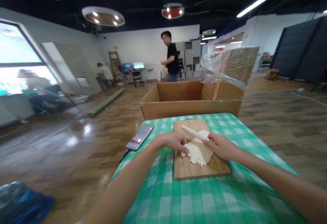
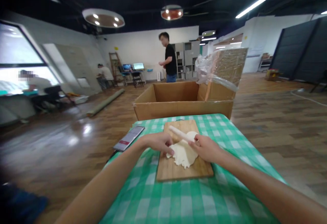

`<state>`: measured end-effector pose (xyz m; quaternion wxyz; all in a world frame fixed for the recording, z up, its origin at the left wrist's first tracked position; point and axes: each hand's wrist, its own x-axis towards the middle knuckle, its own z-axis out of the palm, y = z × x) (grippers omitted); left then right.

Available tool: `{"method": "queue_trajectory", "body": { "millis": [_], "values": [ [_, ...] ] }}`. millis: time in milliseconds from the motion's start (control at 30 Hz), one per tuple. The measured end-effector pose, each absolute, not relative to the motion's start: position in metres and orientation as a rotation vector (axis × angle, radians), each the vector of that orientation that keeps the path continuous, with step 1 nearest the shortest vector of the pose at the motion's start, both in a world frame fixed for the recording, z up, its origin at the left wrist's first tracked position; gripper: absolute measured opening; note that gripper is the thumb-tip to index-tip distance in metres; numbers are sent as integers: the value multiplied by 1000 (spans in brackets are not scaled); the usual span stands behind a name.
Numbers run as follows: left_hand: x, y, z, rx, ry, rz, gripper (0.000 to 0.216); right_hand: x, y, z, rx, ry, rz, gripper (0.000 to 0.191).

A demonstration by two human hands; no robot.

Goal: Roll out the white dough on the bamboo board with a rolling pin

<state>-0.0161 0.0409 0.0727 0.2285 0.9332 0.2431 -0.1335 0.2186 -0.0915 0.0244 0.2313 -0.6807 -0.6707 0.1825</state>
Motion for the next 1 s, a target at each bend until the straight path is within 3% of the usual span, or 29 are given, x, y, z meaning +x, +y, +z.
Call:
{"method": "queue_trajectory", "body": {
  "millis": [100,233,533,633,700,833,933,1000],
  "values": [
    [-18,46,73,2720,808,-186,18,223,-91,30,-1854,-1835,460,32],
    [-19,58,68,2801,949,88,15,238,-79,51,-1848,-1777,389,31],
    [-6,67,27,2687,1079,459,23,248,-39,42,-1850,-1730,665,25],
    [-11,68,31,2624,1196,505,46,249,-48,36,-1877,-1763,666,23],
    [-15,66,41,2585,1304,427,56,245,-63,34,-1887,-1776,676,21],
    [-15,50,58,2572,1266,-30,42,227,-105,30,-1798,-1671,989,14],
    [-10,37,61,2576,1166,-162,45,219,-123,30,-1717,-1530,1157,21],
    [-8,36,60,2575,1122,-185,45,223,-122,34,-1728,-1498,1093,28]
  ]
}}
